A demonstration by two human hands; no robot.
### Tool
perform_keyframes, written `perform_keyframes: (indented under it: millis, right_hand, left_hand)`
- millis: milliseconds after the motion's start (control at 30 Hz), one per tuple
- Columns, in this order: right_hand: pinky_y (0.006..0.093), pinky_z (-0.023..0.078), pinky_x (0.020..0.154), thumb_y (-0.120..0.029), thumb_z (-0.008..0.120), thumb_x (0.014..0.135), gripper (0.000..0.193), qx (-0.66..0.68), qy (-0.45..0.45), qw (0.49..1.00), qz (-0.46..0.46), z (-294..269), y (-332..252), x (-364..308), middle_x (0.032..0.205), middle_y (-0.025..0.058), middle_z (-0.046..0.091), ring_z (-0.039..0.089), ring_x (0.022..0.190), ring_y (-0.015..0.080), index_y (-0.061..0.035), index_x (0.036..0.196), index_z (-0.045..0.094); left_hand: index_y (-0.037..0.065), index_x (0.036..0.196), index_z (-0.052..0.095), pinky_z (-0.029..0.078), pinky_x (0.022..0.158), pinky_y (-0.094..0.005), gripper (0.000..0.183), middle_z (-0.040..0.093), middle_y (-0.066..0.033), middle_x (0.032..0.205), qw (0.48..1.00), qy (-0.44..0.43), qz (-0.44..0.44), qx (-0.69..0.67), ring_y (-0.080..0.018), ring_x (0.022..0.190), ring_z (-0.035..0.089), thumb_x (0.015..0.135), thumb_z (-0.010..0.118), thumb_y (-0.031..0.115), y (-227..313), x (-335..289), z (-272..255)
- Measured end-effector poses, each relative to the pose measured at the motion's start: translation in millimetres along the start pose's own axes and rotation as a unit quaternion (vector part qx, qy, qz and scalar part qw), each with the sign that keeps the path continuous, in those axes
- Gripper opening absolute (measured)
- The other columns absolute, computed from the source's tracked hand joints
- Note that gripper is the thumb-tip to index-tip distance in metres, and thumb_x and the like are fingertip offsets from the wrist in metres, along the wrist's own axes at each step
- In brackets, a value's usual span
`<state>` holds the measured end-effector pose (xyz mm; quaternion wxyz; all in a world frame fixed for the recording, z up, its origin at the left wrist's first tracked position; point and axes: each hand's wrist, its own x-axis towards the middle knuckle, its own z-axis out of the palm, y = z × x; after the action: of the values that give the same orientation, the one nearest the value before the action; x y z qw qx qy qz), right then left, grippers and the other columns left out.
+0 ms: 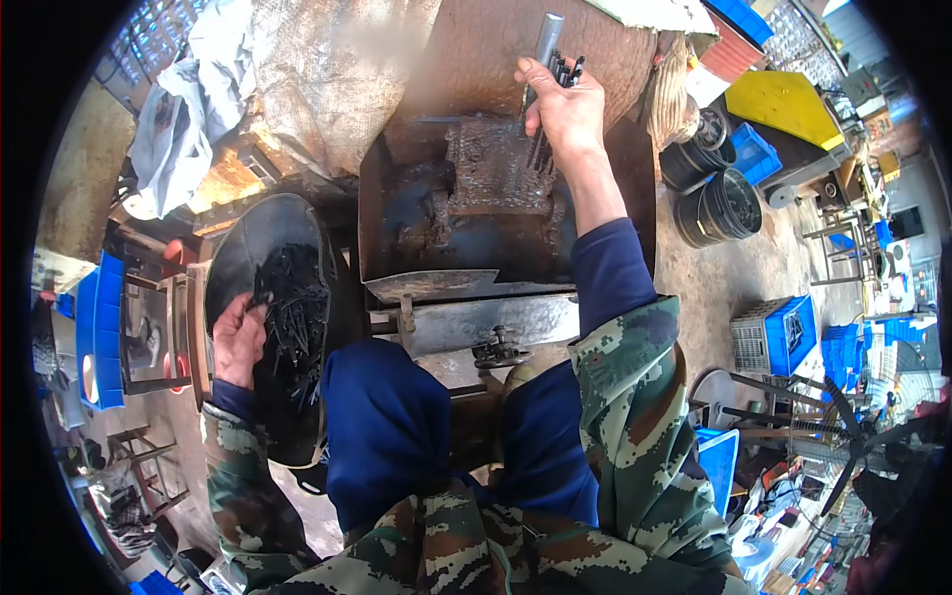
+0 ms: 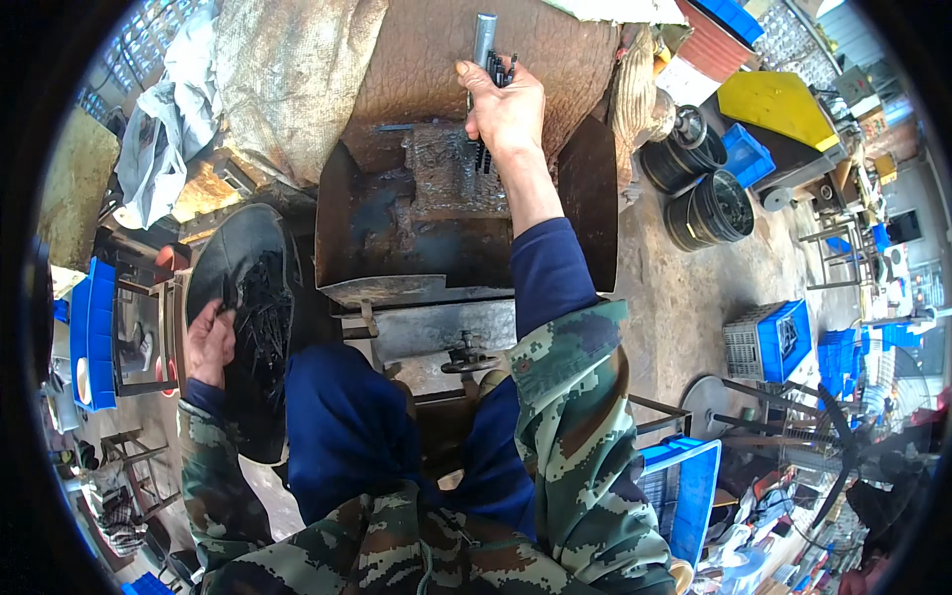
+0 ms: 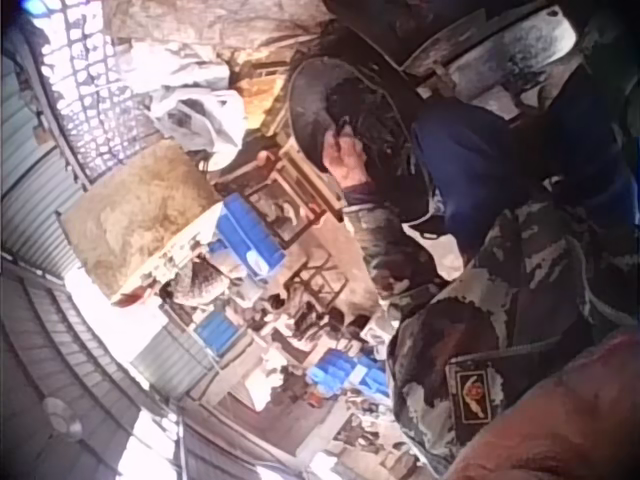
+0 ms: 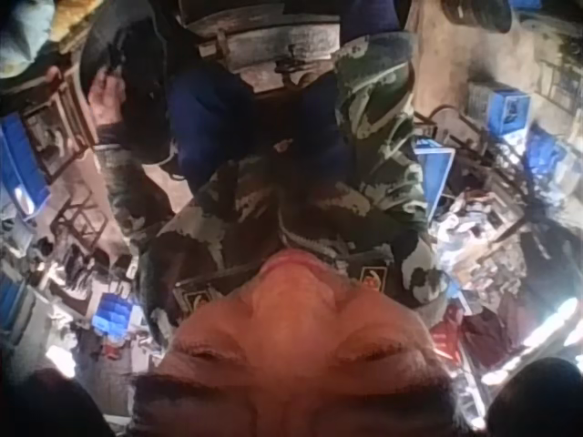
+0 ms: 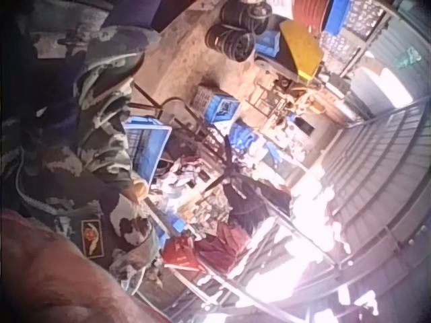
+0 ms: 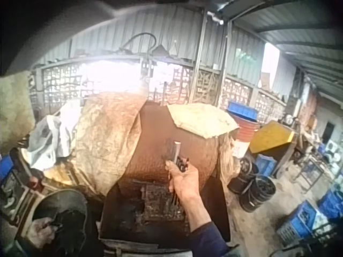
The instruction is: The recorder is assembling and inspecting small metal pins at a workbench.
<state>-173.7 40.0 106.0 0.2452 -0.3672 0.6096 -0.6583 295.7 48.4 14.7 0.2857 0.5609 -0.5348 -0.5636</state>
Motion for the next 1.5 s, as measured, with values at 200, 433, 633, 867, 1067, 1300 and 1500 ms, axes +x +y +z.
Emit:
perform_keyframes:
  millis: [200,433,633,867,1067,1300,1500]
  right_hand:
    - [0.0264,0.039,0.041,-0.023,0.073,0.091,0.024,0.006,0.001,1.0,-0.007,-1,1,1,0.088,0.0063,0.072,0.049,0.042,0.0086,-0.0002,0.098,0.068]
    - [0.0272,0.039,0.041,-0.023,0.073,0.09,0.024,-0.011,0.008,1.0,0.007,-7,1,0,0.086,0.0061,0.071,0.049,0.042,0.0091,-0.0003,0.096,0.068]
    - [0.0272,0.039,0.041,-0.023,0.073,0.09,0.024,0.002,0.003,1.0,-0.005,4,0,-1,0.087,0.0062,0.071,0.049,0.042,0.0095,-0.0001,0.096,0.068]
    - [0.0272,0.04,0.041,-0.022,0.073,0.09,0.024,-0.013,0.009,1.0,0.004,-1,-1,-1,0.087,0.0063,0.071,0.049,0.042,0.0096,0.0004,0.096,0.067]
    - [0.0274,0.041,0.04,-0.021,0.072,0.091,0.022,-0.003,0.013,1.0,0.007,-1,-6,-7,0.083,0.0063,0.07,0.049,0.042,0.0096,0.0003,0.094,0.068]
    - [0.0273,0.04,0.039,-0.018,0.073,0.089,0.021,0.005,-0.028,0.999,0.037,-22,-23,-46,0.068,0.0047,0.064,0.049,0.041,0.01,0.0008,0.096,0.067]
    - [0.0254,0.038,0.04,-0.017,0.079,0.084,0.026,0.008,-0.133,0.989,0.064,-52,-39,-106,0.072,0.0028,0.064,0.048,0.041,0.0077,-0.0012,0.1,0.067]
  left_hand:
    - [0.004,0.119,0.062,0.023,0.046,-0.0184,0.025,0.046,0.0046,0.068,0.974,0.027,0.118,-0.193,-0.0023,0.052,0.035,0.098,0.055,0.015,75,1,65]
    - [0.0,0.12,0.057,0.026,0.047,-0.0204,0.027,0.044,0.0025,0.069,0.958,-0.109,0.147,-0.221,-0.0047,0.051,0.035,0.098,0.058,0.016,140,19,145]
    - [-0.002,0.116,0.062,0.027,0.045,-0.0189,0.026,0.053,0.0025,0.07,0.934,-0.138,0.191,-0.268,-0.0025,0.052,0.039,0.095,0.065,0.013,191,41,200]
    - [-0.003,0.11,0.066,0.028,0.041,-0.0218,0.029,0.048,0.0025,0.057,0.901,-0.193,0.204,-0.331,-0.0051,0.044,0.038,0.098,0.059,0.023,188,44,235]
    - [-0.005,0.124,0.057,0.036,0.043,-0.023,0.034,0.065,-0.0072,0.072,0.929,-0.165,0.209,-0.258,-0.0087,0.048,0.047,0.1,0.048,0.017,167,44,231]
    - [0.001,0.11,0.062,0.032,0.043,-0.0209,0.023,0.064,-0.0043,0.072,0.943,-0.138,0.212,-0.216,-0.0049,0.047,0.042,0.096,0.046,0.01,169,35,205]
    - [0.004,0.096,0.067,0.028,0.045,-0.0194,0.015,0.053,0.0036,0.068,0.959,-0.148,0.164,-0.175,-0.0023,0.05,0.038,0.094,0.053,0.011,164,26,197]
